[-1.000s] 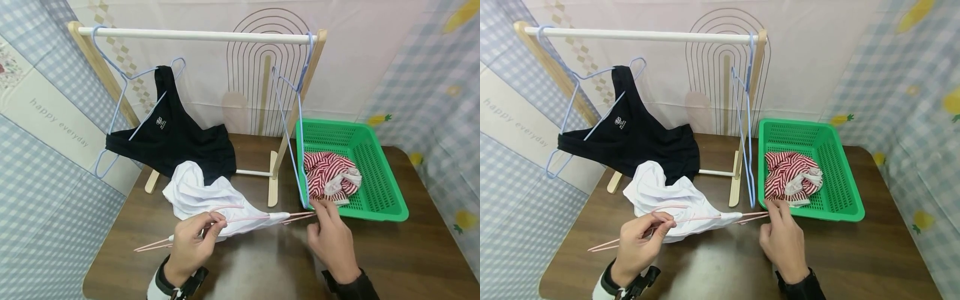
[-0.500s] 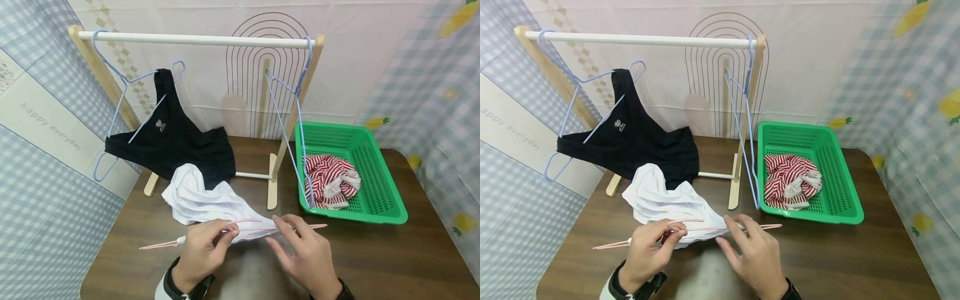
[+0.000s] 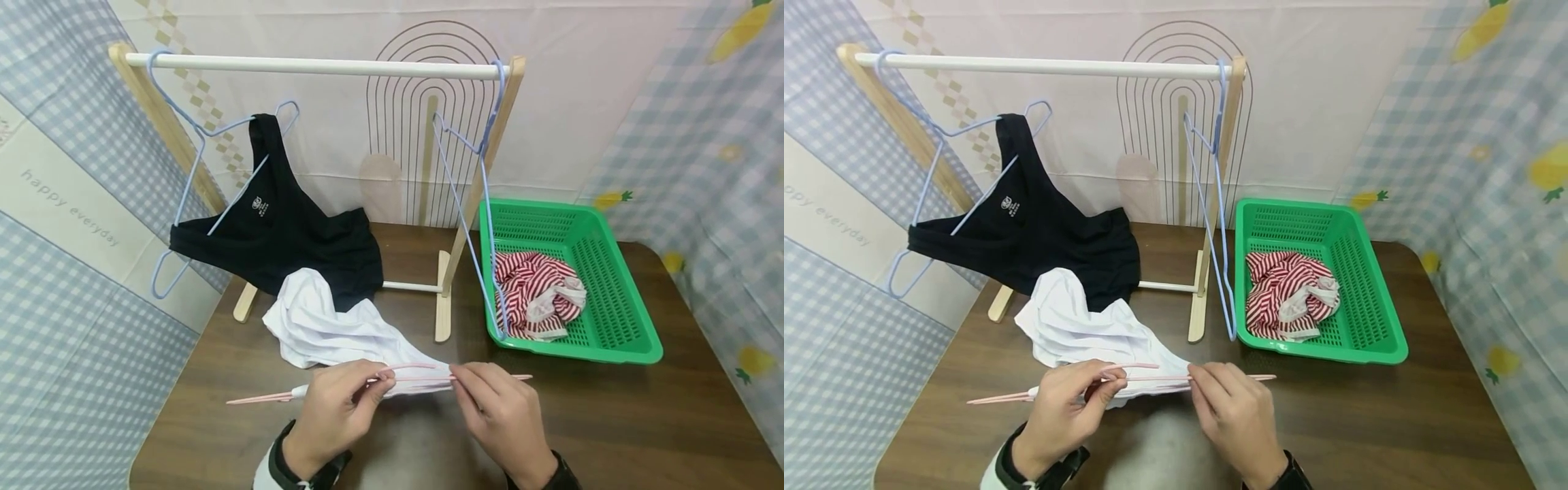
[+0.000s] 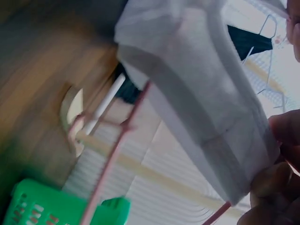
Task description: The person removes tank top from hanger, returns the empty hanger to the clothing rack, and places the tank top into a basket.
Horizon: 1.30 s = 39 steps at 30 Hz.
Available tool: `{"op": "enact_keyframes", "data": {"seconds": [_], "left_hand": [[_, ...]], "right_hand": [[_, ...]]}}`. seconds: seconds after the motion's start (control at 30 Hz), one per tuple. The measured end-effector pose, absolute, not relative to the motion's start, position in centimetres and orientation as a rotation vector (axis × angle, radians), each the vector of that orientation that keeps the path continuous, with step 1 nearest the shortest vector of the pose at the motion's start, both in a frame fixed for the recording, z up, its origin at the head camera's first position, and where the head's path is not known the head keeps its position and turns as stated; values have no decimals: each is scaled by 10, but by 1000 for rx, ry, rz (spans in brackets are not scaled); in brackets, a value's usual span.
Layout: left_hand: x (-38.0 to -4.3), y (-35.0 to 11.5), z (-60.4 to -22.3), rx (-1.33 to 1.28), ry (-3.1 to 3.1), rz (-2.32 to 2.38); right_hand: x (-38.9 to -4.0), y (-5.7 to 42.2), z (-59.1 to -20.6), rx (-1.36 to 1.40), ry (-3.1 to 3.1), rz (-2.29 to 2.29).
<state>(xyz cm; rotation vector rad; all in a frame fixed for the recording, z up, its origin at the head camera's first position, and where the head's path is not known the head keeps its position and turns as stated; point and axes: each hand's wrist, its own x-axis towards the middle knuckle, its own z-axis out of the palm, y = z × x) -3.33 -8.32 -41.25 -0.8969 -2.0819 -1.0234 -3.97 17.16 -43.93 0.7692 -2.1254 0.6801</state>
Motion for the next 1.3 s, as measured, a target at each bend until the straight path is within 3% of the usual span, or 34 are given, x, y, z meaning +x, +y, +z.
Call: {"op": "enact_keyframes", "data": {"seconds": [0.67, 1.3], "left_hand": [[-38, -107, -406, -871, -1991, -1171], [-35, -116, -413, -878, -1928, -1175]], "right_hand": [[-45, 219, -456, 513, -2238, 778], [-41, 220, -460, 283, -2316, 850]]}}
